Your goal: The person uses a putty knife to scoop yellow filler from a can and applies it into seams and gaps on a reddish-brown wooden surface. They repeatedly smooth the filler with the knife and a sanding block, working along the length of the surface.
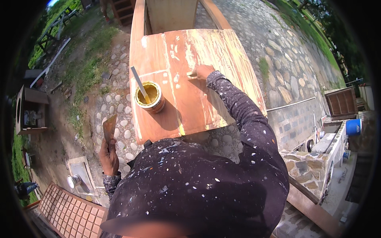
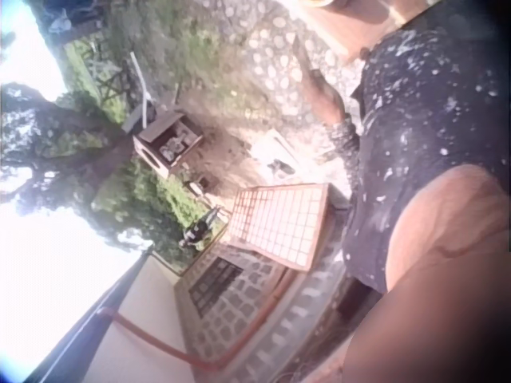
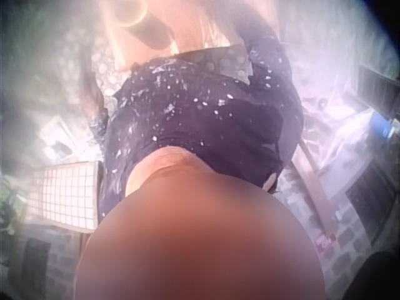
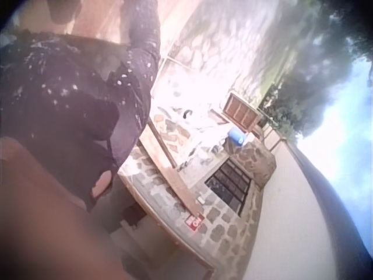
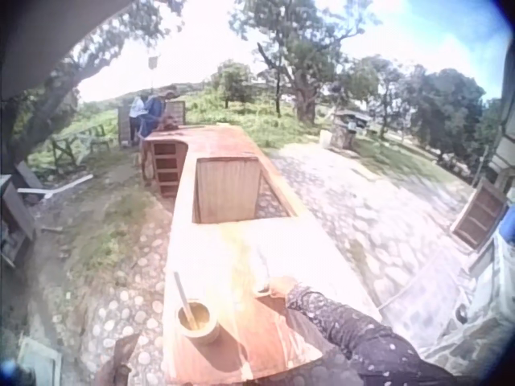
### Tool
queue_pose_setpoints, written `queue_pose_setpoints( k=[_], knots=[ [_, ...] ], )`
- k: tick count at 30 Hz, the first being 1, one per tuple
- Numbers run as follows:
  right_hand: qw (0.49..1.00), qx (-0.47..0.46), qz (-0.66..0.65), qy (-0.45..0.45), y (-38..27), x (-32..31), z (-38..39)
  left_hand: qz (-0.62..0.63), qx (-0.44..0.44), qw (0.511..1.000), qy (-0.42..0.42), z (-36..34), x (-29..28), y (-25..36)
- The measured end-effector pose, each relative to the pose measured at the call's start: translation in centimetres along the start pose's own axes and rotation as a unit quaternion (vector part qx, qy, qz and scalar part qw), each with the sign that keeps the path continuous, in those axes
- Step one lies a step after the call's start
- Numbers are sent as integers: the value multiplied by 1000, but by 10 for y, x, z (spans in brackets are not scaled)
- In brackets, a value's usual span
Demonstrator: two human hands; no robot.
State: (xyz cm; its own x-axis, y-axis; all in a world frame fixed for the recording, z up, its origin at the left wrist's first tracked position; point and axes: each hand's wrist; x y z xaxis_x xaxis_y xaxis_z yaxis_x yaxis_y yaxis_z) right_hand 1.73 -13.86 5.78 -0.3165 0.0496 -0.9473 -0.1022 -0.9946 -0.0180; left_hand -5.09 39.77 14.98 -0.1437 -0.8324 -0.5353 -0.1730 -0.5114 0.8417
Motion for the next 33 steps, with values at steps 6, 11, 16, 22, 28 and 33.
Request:
queue_pose_setpoints(
  k=[6,11,16,22,28,33],
  knots=[
    [991,106,-5,-79,-19,-1,-34,34,33,999,-19,-13,-1,2],
    [994,107,10,-1,-52,37,40,31,63,995,-71,-27,-1,8],
    [988,129,43,71,-96,71,133,35,109,986,-121,-38,-2,9],
    [973,124,85,175,-145,97,237,34,126,983,-126,-42,-15,4],
    [989,111,-69,71,-74,47,197,50,97,992,-62,-32,-31,-12],
    [996,90,4,12,-26,14,37,103,27,993,-46,-20,-27,-13]
  ],
)
Point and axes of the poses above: each hand's wrist, its own z-axis away from the middle knuckle, its own x-axis out of the palm, y = z × x, and after that the axes turned 3 degrees about z, right-handed
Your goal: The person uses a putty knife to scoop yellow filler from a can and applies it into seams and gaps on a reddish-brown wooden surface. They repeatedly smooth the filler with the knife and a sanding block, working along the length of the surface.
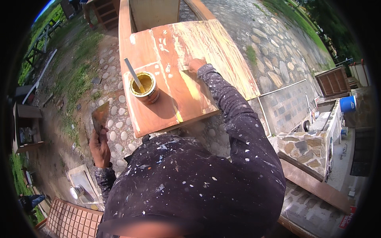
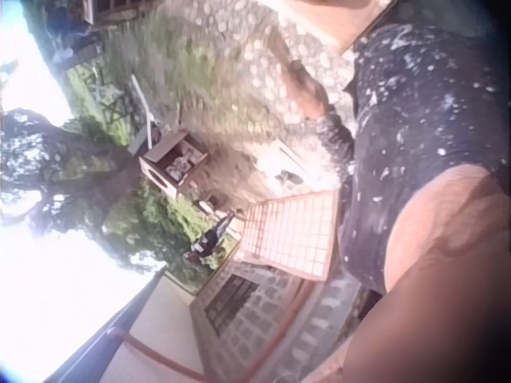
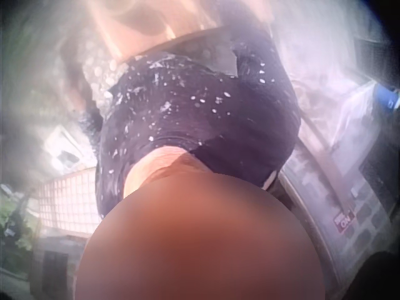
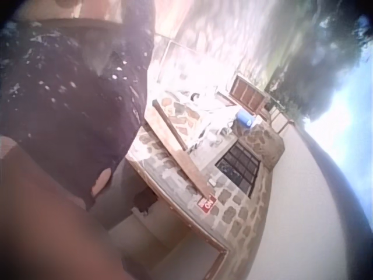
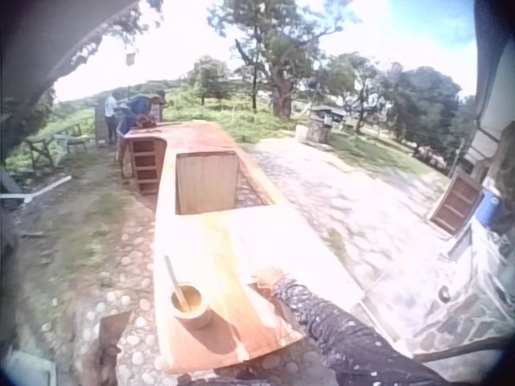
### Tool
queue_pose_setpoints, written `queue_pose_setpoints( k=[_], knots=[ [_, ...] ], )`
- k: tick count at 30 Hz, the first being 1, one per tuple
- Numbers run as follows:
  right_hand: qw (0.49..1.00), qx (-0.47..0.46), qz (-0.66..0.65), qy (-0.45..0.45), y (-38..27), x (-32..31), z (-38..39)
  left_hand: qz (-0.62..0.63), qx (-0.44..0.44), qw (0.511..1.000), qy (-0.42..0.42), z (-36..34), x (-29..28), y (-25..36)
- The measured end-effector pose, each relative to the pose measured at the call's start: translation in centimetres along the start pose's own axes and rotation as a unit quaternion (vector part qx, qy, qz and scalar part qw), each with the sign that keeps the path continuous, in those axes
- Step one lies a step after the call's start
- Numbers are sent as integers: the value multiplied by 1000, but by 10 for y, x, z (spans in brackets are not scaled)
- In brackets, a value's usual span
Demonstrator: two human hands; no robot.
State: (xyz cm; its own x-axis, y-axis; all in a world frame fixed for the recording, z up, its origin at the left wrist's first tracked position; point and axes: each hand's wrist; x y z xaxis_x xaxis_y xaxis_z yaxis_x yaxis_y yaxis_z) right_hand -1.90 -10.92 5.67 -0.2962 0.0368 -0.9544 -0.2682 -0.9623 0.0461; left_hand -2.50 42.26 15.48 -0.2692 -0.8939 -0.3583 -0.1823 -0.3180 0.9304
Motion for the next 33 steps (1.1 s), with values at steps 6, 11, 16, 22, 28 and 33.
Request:
queue_pose_setpoints(
  k=[6,11,16,22,28,33],
  knots=[
    [996,18,-28,-78,-22,-3,-64,10,-18,1000,3,11,19,9],
    [995,-62,20,-73,-24,21,29,-30,-31,999,-28,10,24,12],
    [999,-40,20,-31,-39,44,140,-5,53,997,-59,-6,22,7],
    [998,44,-47,7,-73,67,228,-24,80,988,-130,-22,15,7],
    [993,62,-97,9,-106,63,281,-19,112,978,-173,-26,15,11],
    [932,61,-306,185,-108,-4,313,74,28,969,-233,-28,19,18]
  ],
)
Point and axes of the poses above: each hand's wrist, its own z-axis away from the middle knuckle, its own x-axis out of the palm, y = z × x, and after that the axes turned 3 degrees about z, right-handed
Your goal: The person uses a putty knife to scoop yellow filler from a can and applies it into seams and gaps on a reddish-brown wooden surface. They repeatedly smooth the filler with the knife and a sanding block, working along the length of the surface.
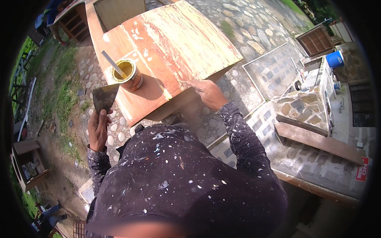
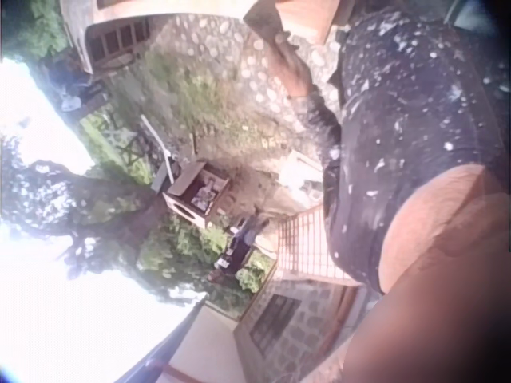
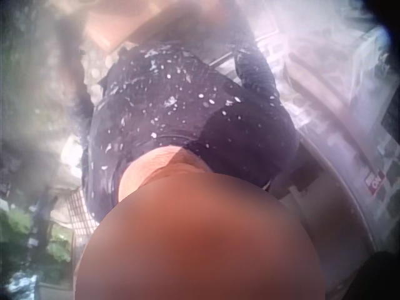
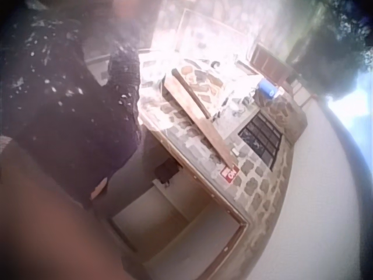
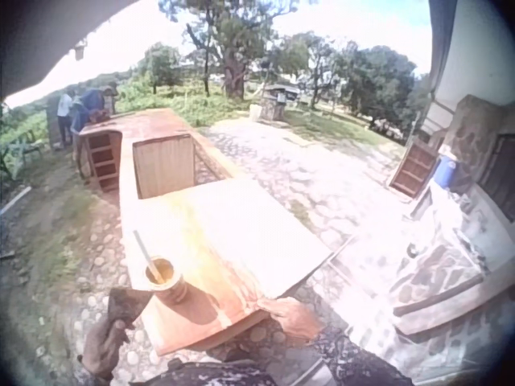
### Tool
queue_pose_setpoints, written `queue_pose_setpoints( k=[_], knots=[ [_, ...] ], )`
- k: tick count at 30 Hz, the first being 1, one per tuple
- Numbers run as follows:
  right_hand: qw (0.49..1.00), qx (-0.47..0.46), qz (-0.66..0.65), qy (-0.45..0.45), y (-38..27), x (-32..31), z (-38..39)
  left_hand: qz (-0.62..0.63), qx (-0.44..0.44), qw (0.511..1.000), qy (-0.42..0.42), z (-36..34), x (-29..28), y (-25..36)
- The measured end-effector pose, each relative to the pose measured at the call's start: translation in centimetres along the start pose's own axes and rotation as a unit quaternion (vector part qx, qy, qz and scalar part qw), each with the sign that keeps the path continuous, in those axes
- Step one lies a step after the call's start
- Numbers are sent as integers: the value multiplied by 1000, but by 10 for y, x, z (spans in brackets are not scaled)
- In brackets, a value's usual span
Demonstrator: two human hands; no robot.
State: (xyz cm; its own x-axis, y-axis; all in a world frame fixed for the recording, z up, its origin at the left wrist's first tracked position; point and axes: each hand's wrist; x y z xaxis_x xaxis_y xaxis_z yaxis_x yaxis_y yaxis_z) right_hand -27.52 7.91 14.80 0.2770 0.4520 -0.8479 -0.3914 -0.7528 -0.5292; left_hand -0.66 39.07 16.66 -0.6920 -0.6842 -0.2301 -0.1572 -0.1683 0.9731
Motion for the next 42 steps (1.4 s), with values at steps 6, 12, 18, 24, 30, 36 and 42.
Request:
queue_pose_setpoints(
  k=[6,12,18,24,30,36,42],
  knots=[
    [930,-251,-254,82,-72,-54,-50,204,-100,960,-163,-40,47,22],
    [963,-244,-75,85,-45,-80,-80,222,-60,961,-154,-58,75,39],
    [989,30,130,70,73,15,-30,195,-110,971,-88,-48,54,17],
    [941,53,323,86,111,93,25,203,-133,965,-98,-43,45,4],
    [956,205,205,53,103,30,2,221,-162,956,-105,-48,40,4],
    [965,170,194,-33,69,53,-33,199,-134,962,-132,-49,42,6],
    [960,151,-142,190,89,70,9,239,-132,956,-110,-41,25,3]
  ],
)
Point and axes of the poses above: each hand's wrist, its own z-axis away from the middle knuckle, its own x-axis out of the palm, y = z × x, and after that the axes turned 3 degrees about z, right-handed
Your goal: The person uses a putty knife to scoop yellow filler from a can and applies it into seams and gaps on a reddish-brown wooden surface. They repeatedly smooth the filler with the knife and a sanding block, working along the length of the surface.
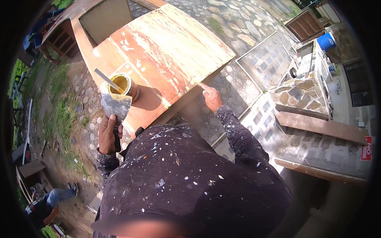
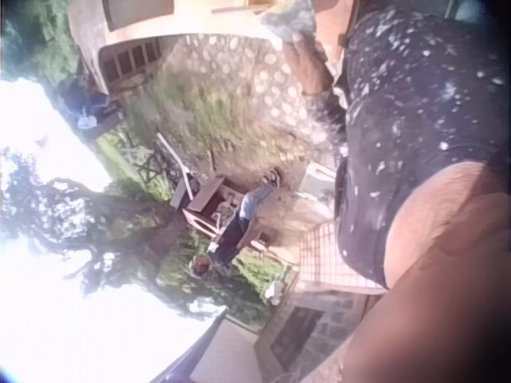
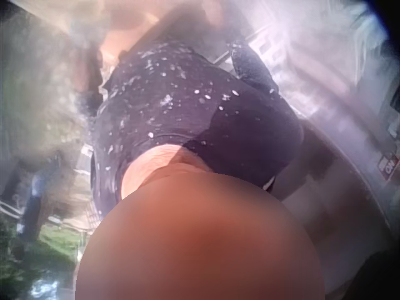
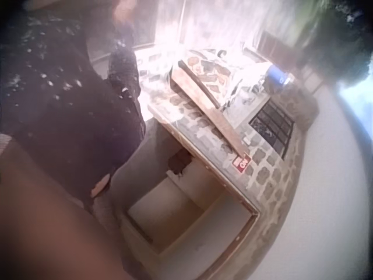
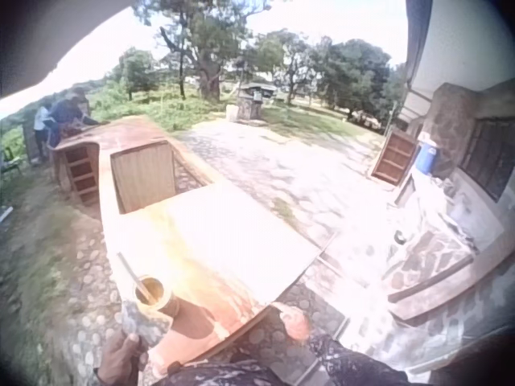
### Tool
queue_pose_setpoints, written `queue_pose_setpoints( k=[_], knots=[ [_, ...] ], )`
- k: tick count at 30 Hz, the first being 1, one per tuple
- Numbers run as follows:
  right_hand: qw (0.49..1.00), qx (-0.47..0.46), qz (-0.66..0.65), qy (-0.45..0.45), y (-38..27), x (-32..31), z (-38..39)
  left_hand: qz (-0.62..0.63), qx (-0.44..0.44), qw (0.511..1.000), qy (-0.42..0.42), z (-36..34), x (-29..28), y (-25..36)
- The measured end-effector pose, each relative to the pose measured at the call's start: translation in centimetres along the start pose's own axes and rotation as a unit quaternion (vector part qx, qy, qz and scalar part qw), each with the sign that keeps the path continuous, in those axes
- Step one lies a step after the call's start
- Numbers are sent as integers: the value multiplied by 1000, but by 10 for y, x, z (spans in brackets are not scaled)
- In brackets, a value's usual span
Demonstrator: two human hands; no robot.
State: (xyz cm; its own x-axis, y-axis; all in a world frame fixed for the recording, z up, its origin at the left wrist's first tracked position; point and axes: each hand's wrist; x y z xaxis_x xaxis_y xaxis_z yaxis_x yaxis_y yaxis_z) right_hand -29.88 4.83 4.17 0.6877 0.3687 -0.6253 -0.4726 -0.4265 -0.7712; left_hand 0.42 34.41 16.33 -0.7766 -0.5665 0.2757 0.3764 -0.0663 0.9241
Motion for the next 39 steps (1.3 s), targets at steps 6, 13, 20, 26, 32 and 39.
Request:
queue_pose_setpoints(
  k=[6,13,20,26,32,39],
  knots=[
    [883,260,-319,224,19,36,2,-20,-19,999,-16,1,-14,-10],
    [961,-14,-275,6,-104,-7,8,-27,-44,998,-46,12,-8,15],
    [839,-491,-119,-204,-254,21,-49,8,43,997,-61,8,7,41],
    [777,-608,50,-159,-293,25,-99,94,64,994,10,24,-1,58],
    [744,26,-543,-389,-292,42,-100,-137,382,894,189,-5,-13,86],
    [595,189,-624,-470,-322,26,-112,-417,420,782,197,-29,18,88]
  ],
)
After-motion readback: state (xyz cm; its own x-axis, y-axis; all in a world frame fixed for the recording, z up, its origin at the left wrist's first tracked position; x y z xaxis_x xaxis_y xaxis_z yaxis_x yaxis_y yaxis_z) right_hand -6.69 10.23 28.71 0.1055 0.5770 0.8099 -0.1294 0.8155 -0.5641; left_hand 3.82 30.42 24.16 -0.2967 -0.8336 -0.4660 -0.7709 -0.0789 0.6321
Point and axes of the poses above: each hand's wrist, its own z-axis away from the middle knuckle, its own x-axis out of the palm, y = z × x, and after that the axes turned 3 degrees about z, right-handed
